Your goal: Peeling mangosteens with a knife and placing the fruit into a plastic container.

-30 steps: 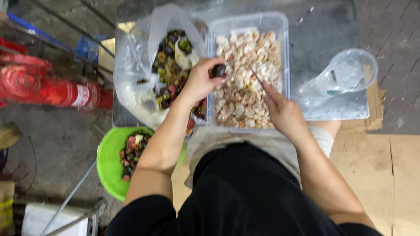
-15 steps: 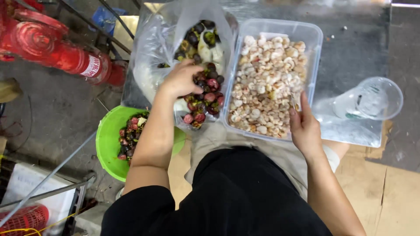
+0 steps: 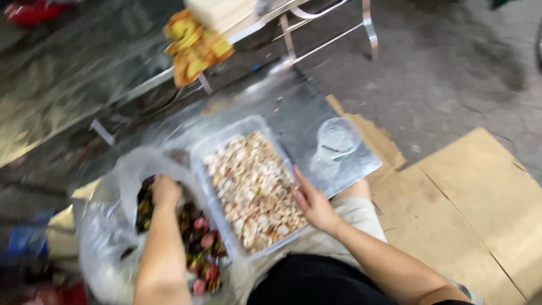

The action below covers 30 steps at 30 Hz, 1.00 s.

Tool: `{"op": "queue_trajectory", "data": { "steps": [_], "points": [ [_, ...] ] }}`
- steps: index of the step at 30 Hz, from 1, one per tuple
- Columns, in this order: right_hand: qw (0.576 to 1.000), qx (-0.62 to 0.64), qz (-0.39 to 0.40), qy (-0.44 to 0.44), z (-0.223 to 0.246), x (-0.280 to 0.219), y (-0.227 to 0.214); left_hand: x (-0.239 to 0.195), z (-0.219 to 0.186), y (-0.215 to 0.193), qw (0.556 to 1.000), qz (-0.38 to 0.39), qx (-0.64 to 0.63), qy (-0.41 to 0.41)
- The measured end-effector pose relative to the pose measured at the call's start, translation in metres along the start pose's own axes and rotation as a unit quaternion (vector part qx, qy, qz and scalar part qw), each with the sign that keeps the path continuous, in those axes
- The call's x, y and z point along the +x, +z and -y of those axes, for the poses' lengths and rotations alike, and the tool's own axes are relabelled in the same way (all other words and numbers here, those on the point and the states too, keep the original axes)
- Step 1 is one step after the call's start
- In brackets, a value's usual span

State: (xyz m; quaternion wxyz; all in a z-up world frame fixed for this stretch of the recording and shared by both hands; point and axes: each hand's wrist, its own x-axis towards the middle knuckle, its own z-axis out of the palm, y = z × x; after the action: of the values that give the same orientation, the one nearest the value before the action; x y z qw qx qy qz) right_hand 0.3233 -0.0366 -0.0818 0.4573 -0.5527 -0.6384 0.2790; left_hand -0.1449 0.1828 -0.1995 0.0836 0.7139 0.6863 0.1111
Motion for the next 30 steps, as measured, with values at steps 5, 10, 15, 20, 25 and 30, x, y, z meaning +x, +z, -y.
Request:
{"op": "queue_trajectory", "data": {
  "steps": [5,10,15,20,25,30],
  "points": [
    [0.992,0.037,0.055,0.111,0.018,-0.001,-0.005,-0.015,-0.021,-0.022,0.973,0.09,0.046,-0.208],
    [0.99,0.022,0.069,0.119,0.025,-0.008,-0.002,-0.041,-0.012,-0.039,0.989,0.027,0.03,-0.14],
    [0.995,0.006,0.042,0.087,0.014,-0.006,-0.004,-0.049,-0.004,-0.029,0.878,-0.091,-0.405,-0.24],
    [0.993,0.025,0.072,0.095,0.017,-0.014,-0.001,-0.138,-0.022,-0.069,0.558,-0.004,-0.808,-0.187],
    [0.993,0.039,0.063,0.089,0.029,0.001,-0.007,-0.172,0.009,-0.037,0.522,-0.028,-0.838,-0.154],
    [0.986,-0.011,0.105,0.132,0.037,-0.002,-0.002,-0.203,-0.009,-0.033,0.571,-0.023,-0.814,-0.098]
  ]
}}
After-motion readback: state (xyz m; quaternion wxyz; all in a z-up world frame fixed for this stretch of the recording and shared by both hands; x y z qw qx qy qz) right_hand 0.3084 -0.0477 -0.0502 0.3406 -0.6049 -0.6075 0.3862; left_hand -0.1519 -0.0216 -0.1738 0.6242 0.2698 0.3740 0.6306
